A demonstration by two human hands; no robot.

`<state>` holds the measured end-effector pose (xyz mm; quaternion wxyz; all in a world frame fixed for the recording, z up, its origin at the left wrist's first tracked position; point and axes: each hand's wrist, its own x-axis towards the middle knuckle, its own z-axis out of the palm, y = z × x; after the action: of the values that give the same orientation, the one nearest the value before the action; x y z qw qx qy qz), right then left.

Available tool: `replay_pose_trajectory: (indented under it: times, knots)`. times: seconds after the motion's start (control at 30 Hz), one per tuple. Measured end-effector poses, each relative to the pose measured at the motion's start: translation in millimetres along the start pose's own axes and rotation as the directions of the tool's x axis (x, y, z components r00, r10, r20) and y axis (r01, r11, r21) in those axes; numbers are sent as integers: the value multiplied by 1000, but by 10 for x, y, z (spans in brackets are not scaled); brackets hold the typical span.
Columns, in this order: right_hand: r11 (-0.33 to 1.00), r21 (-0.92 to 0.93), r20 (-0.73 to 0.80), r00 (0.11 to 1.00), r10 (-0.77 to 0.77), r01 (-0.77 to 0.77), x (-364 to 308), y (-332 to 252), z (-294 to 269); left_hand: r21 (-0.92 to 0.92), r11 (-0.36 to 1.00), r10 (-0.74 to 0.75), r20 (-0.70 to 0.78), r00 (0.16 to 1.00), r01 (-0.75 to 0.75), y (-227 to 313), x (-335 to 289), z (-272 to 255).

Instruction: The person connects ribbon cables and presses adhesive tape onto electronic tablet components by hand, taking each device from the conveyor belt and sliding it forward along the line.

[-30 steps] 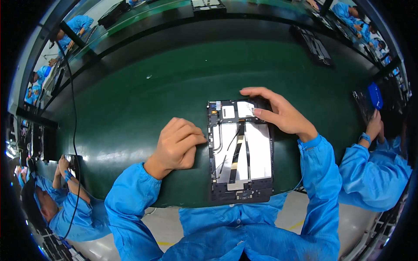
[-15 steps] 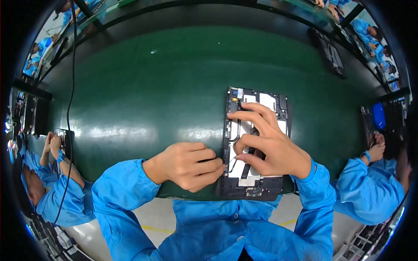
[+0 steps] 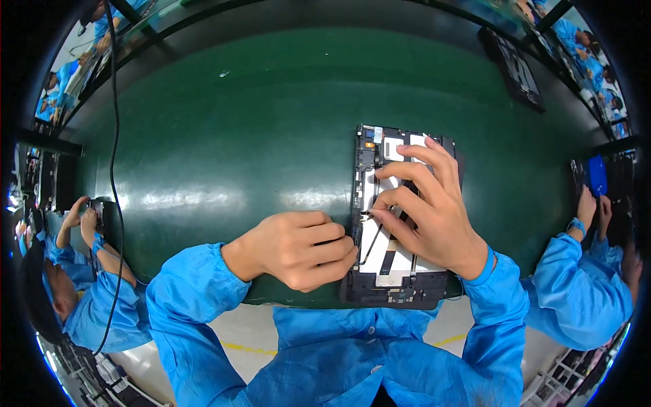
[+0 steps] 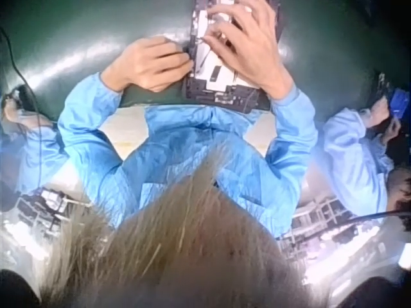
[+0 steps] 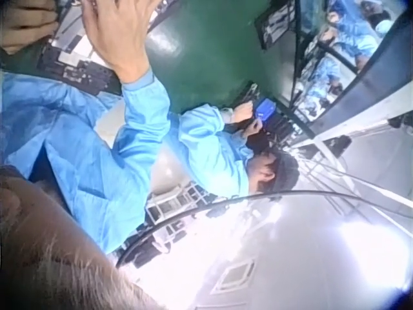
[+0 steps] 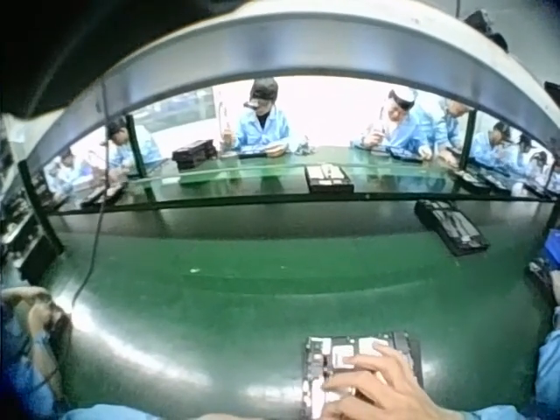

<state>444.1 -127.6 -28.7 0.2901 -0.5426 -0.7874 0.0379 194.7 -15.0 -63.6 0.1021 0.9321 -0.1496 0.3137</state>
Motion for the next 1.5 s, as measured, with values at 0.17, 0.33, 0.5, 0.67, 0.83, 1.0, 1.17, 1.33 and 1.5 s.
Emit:
replay_pose_trajectory:
  times: [0.17,0.33,0.5,0.67,0.83,1.0,1.17,1.33,1.5]
  knots:
    - [1000,9,-51,999,-16,16,-15,31,80,14,1000,-10,-41,999,11,17,56,3]
    - [1000,17,-84,996,-20,22,-41,52,129,-11,1000,9,15,1000,-9,-29,54,-18]
    - [1000,13,-100,995,-9,10,-28,51,127,-10,1000,-24,34,999,25,-95,49,4]
    - [1000,5,-130,991,-15,16,-8,48,114,-1,999,-54,33,998,54,-292,76,-22]
    - [1000,4,-150,989,-3,4,2,47,116,14,996,-85,6,996,85,-283,49,23]
    - [1000,-8,-141,990,12,-13,18,49,116,39,993,-109,-22,994,110,-295,109,2]
    - [1000,-3,-125,992,21,-21,12,47,116,58,994,-91,-13,996,92,-282,93,4]
    - [1000,5,-128,992,24,-24,13,45,100,22,992,-120,-24,992,121,-288,92,12]
    - [1000,16,-130,991,29,-27,-10,52,105,8,992,-124,-8,992,124,-288,106,23]
